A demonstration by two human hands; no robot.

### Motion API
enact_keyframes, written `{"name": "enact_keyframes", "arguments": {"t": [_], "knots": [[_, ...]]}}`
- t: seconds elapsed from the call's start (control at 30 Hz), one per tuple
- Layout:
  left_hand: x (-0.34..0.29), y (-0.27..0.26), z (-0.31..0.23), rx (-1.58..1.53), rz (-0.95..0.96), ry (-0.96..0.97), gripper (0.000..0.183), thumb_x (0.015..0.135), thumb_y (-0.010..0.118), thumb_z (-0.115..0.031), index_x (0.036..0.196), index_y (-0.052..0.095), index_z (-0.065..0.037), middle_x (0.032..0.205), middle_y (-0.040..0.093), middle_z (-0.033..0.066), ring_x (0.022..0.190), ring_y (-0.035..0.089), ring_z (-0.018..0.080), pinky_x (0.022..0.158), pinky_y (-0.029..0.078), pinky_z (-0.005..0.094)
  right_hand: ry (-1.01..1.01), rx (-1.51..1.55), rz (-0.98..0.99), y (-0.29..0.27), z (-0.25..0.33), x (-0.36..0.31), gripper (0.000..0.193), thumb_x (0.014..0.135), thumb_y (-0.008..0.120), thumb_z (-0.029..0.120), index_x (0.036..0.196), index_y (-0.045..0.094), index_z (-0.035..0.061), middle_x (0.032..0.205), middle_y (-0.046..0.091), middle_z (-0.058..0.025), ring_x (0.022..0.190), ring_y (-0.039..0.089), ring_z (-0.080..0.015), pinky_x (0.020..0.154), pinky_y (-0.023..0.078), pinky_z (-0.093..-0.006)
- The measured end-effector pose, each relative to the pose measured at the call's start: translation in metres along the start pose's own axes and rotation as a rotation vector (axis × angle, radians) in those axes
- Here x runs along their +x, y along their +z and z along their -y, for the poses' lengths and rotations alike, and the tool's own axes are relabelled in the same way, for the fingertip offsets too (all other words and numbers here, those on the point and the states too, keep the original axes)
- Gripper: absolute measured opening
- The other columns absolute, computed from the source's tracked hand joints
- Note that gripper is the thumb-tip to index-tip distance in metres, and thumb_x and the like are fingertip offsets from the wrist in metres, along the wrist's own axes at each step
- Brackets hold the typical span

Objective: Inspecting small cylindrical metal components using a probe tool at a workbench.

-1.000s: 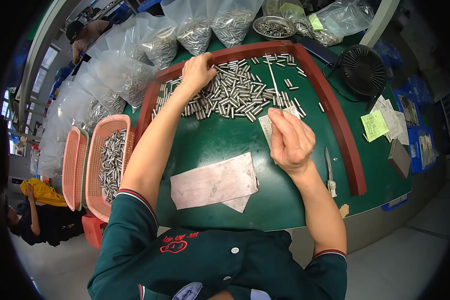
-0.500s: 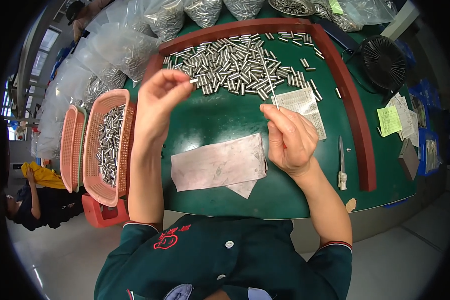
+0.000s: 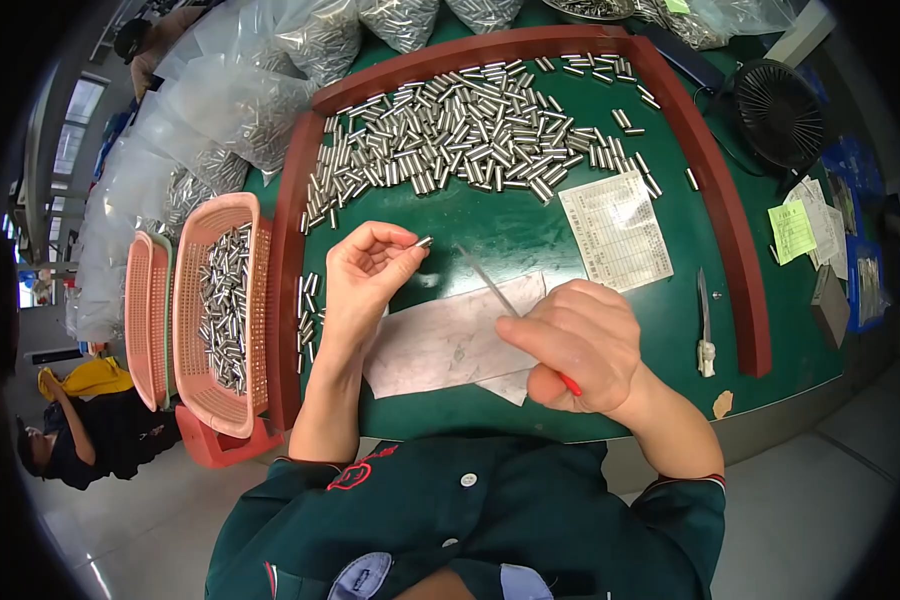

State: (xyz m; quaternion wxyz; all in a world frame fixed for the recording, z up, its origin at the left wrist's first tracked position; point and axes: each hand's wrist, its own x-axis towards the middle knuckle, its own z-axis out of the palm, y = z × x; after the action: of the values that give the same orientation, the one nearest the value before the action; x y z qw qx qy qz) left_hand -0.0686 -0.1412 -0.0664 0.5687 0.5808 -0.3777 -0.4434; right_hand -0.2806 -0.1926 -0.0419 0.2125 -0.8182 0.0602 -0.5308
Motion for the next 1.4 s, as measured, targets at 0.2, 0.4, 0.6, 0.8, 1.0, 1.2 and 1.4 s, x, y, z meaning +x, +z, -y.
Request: {"name": "enact_keyframes", "arguments": {"t": [0.2, 0.4, 0.6, 0.8, 1.0, 1.2, 1.4], "knots": [[-0.002, 0.006, 0.0, 0.007, 0.044, -0.047, 0.008, 0.075, 0.063, 0.002, 0.081, 0.058, 0.001, 0.071, 0.058, 0.0001, 0.063, 0.052, 0.003, 0.058, 0.043, 0.0164, -0.082, -0.04, 0.063, 0.01, 0.001, 0.0, 0.035, 0.09, 0.045, 0.032, 0.086, 0.055, -0.0014, 0.057, 0.052, -0.0042, 0.045, 0.05, -0.0156, 0.04, 0.036, -0.025], [-0.004, 0.006, 0.006, 0.058, 0.05, -0.007, 0.007, 0.075, 0.063, 0.002, 0.079, 0.058, 0.001, 0.07, 0.058, -0.001, 0.062, 0.05, 0.0026, 0.059, 0.042, 0.0164, -0.051, -0.026, 0.031, 0.016, -0.003, -0.002, 0.03, 0.088, 0.05, 0.029, 0.084, 0.055, -0.0003, 0.056, 0.051, -0.0037, 0.045, 0.05, -0.0157, 0.04, 0.035, -0.0251], [-0.005, 0.008, 0.006, 0.08, 0.055, -0.001, 0.007, 0.074, 0.063, 0.001, 0.079, 0.058, 0.001, 0.07, 0.057, -0.001, 0.063, 0.05, 0.0026, 0.06, 0.042, 0.017, -0.018, -0.024, 0.083, 0.013, -0.002, -0.003, 0.028, 0.091, 0.043, 0.026, 0.087, 0.052, -0.0007, 0.058, 0.052, -0.0059, 0.046, 0.051, -0.0185, 0.042, 0.04, -0.0269], [-0.009, 0.01, 0.002, 0.182, 0.077, 0.068, 0.005, 0.073, 0.064, 0.002, 0.077, 0.06, 0.001, 0.073, 0.06, 0.001, 0.066, 0.053, 0.0049, 0.062, 0.044, 0.0186, -0.012, -0.013, 0.008, 0.018, -0.008, -0.007, 0.025, 0.082, 0.057, 0.025, 0.084, 0.055, -0.0001, 0.056, 0.051, -0.004, 0.045, 0.05, -0.0169, 0.04, 0.035, -0.0257], [-0.014, 0.015, 0.004, 0.209, 0.083, 0.156, 0.007, 0.071, 0.065, 0.002, 0.078, 0.062, 0.002, 0.072, 0.062, 0.003, 0.066, 0.056, 0.0069, 0.063, 0.046, 0.0201, -0.027, -0.077, 0.038, 0.015, -0.008, -0.002, 0.026, 0.08, 0.059, 0.027, 0.084, 0.057, 0.0013, 0.059, 0.053, -0.0037, 0.047, 0.052, -0.0163, 0.042, 0.037, -0.0252], [-0.011, 0.016, 0.0, 0.246, -0.015, 0.211, 0.005, 0.072, 0.064, 0.002, 0.076, 0.062, 0.001, 0.072, 0.063, 0.0047, 0.065, 0.057, 0.0081, 0.061, 0.046, 0.0205, -0.004, -0.122, 0.069, 0.019, -0.009, -0.001, 0.02, 0.074, 0.066, 0.017, 0.084, 0.058, 0.0012, 0.062, 0.056, -0.0046, 0.051, 0.055, -0.0163, 0.043, 0.039, -0.0246], [-0.017, 0.021, -0.003, 0.414, -0.02, 0.358, 0.006, 0.07, 0.064, 0.004, 0.076, 0.061, 0.003, 0.073, 0.062, 0.0071, 0.064, 0.058, 0.0115, 0.06, 0.047, 0.0222, -0.007, -0.14, 0.03, 0.014, -0.004, -0.003, 0.023, 0.07, 0.07, 0.014, 0.083, 0.058, 0.0009, 0.063, 0.057, -0.0047, 0.052, 0.056, -0.0165, 0.044, 0.041, -0.0245]]}}
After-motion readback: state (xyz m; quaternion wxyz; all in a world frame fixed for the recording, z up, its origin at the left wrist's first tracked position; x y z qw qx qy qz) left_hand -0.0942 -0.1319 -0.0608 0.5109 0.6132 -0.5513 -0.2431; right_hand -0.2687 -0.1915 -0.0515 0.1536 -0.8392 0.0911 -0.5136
